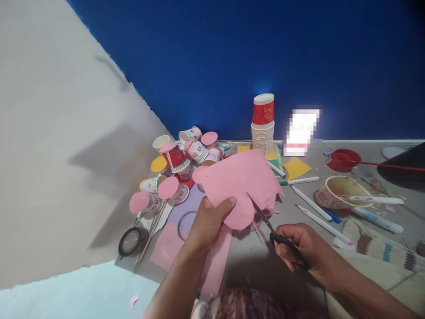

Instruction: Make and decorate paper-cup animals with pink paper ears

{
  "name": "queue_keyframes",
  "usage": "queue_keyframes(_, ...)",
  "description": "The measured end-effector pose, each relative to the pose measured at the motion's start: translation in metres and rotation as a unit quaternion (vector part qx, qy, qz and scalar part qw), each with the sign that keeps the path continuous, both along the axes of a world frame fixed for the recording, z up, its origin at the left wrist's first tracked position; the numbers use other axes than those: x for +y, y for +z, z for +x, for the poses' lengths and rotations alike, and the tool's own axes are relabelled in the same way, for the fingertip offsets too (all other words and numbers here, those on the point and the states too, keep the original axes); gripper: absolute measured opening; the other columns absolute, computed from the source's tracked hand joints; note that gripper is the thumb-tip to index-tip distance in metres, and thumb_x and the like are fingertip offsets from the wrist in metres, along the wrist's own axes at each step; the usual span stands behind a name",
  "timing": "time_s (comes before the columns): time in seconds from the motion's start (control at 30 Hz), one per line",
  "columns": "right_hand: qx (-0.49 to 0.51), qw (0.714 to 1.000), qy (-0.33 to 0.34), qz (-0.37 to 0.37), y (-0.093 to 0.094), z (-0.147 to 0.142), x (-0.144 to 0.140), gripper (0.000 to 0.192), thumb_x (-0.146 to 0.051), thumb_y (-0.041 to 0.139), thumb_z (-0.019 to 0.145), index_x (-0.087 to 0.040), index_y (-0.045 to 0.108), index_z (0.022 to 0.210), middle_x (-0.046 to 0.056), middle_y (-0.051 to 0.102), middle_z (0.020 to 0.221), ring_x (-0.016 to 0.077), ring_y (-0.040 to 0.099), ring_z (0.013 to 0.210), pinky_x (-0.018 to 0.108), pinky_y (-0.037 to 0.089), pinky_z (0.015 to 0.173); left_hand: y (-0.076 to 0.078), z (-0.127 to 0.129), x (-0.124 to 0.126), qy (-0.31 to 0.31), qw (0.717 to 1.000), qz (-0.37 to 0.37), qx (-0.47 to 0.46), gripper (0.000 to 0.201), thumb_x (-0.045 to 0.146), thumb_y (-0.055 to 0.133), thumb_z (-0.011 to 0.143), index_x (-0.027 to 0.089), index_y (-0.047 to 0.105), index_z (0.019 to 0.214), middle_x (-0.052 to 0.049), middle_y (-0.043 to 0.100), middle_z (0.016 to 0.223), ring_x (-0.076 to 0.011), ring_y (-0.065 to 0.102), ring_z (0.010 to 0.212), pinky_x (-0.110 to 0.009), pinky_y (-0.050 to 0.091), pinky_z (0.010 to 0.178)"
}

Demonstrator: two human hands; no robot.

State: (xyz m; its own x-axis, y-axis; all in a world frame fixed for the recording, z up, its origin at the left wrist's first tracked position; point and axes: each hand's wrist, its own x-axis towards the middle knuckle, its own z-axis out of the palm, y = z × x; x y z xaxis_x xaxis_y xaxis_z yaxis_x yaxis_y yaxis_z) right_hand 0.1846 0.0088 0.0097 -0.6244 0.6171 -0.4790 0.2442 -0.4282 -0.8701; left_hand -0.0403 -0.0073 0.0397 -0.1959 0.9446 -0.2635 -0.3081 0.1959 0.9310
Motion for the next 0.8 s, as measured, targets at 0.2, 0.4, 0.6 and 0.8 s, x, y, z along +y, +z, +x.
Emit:
queue_keyframes(0.2,-0.002,1.0,0.012,-0.003,0.003,0.0,0.001,0.065,-0.082,0.074,0.061,-0.023,0.047,0.056,-0.003,0.05,0.044,0.0089,0.034,0.045,0.027,0.023,0.05,0.008,-0.005,0.001,-0.015,1.0,0.001,0.022,0.036,0.038,0.082,0.08,0.011,0.08,0.103,-0.012,0.081,0.102,-0.025,0.074,0.092,-0.033,0.058,0.086)
queue_keyframes(0.4,0.003,1.0,0.009,-0.021,0.013,0.0,0.002,0.063,-0.078,0.08,0.057,-0.021,0.053,0.058,-0.004,0.05,0.049,0.0083,0.038,0.046,0.026,0.031,0.051,0.013,-0.011,0.002,-0.055,0.998,0.0,0.037,0.035,0.036,0.081,0.082,0.013,0.078,0.108,-0.012,0.081,0.105,-0.0273,0.074,0.097,-0.036,0.057,0.086)
queue_keyframes(0.6,-0.017,1.0,0.011,-0.022,0.019,-0.001,0.002,0.054,-0.068,0.081,0.058,-0.021,0.055,0.058,-0.003,0.052,0.049,0.0095,0.042,0.047,0.026,0.033,0.052,0.016,-0.012,0.002,-0.076,0.995,0.009,0.056,0.039,0.035,0.08,0.083,0.014,0.075,0.116,-0.012,0.08,0.112,-0.0304,0.073,0.106,-0.039,0.056,0.09)
queue_keyframes(0.8,-0.026,1.0,0.009,-0.008,0.018,-0.001,0.001,0.048,-0.062,0.078,0.061,-0.021,0.054,0.057,-0.002,0.052,0.048,0.009,0.04,0.047,0.025,0.03,0.052,0.022,-0.009,0.001,-0.081,0.995,0.009,0.061,0.038,0.034,0.08,0.082,0.013,0.074,0.112,-0.011,0.079,0.107,-0.028,0.073,0.096,-0.039,0.057,0.087)
